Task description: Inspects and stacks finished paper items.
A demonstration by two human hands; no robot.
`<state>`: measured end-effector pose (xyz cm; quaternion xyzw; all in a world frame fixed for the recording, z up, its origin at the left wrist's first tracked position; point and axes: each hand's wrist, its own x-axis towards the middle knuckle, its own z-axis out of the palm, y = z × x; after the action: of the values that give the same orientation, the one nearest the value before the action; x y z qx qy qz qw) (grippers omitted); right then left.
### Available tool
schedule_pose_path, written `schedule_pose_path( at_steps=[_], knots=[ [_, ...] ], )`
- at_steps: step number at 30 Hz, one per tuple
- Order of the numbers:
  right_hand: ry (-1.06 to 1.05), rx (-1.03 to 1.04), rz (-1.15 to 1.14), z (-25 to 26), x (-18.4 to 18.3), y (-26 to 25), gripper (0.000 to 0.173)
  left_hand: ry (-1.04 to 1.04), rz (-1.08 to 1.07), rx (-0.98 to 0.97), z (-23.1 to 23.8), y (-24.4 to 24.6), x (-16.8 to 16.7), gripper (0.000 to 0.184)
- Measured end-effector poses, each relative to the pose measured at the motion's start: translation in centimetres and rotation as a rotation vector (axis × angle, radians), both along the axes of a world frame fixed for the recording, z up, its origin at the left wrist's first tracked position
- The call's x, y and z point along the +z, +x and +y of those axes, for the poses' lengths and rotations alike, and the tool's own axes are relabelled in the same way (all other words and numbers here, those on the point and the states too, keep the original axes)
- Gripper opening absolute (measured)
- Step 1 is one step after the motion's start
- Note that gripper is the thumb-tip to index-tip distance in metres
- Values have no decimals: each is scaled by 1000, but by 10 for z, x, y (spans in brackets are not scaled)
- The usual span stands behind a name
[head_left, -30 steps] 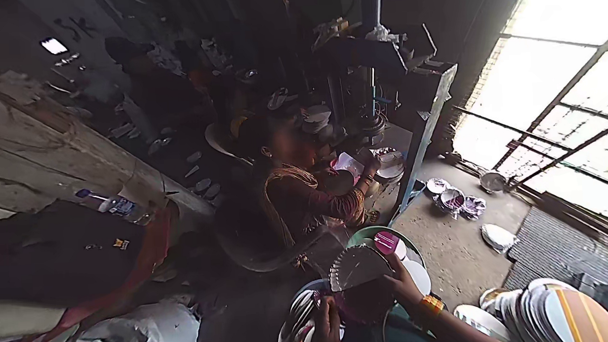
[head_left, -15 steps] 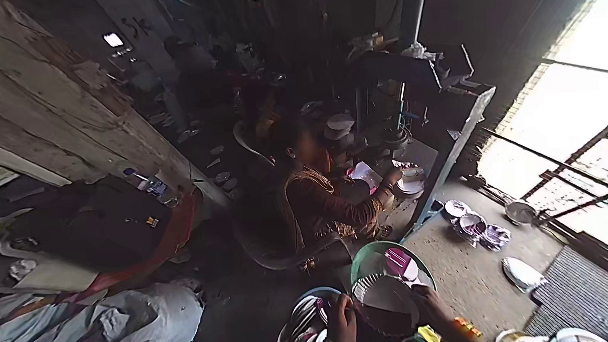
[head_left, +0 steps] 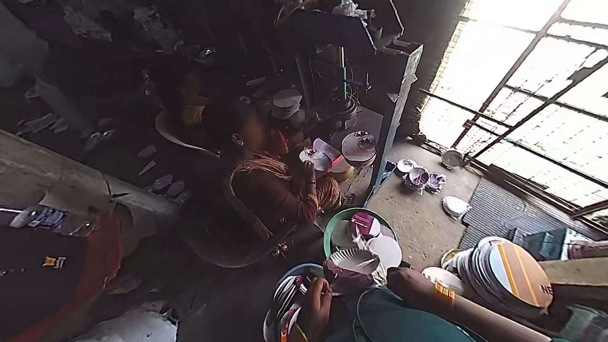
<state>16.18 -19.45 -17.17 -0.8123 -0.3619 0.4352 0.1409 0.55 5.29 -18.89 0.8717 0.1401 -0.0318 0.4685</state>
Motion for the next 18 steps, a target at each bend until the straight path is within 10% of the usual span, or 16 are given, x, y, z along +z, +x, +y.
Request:
schedule_pose_path(
  at_steps=[5, 18],
  knots=[
    [175, -313, -165, 20, 42, 15, 30, 382, 23, 153, 4, 41, 33, 25],
    [847, 47, -262, 7, 57, 68, 28, 350, -640, -134, 57, 41, 34, 33]
  ],
)
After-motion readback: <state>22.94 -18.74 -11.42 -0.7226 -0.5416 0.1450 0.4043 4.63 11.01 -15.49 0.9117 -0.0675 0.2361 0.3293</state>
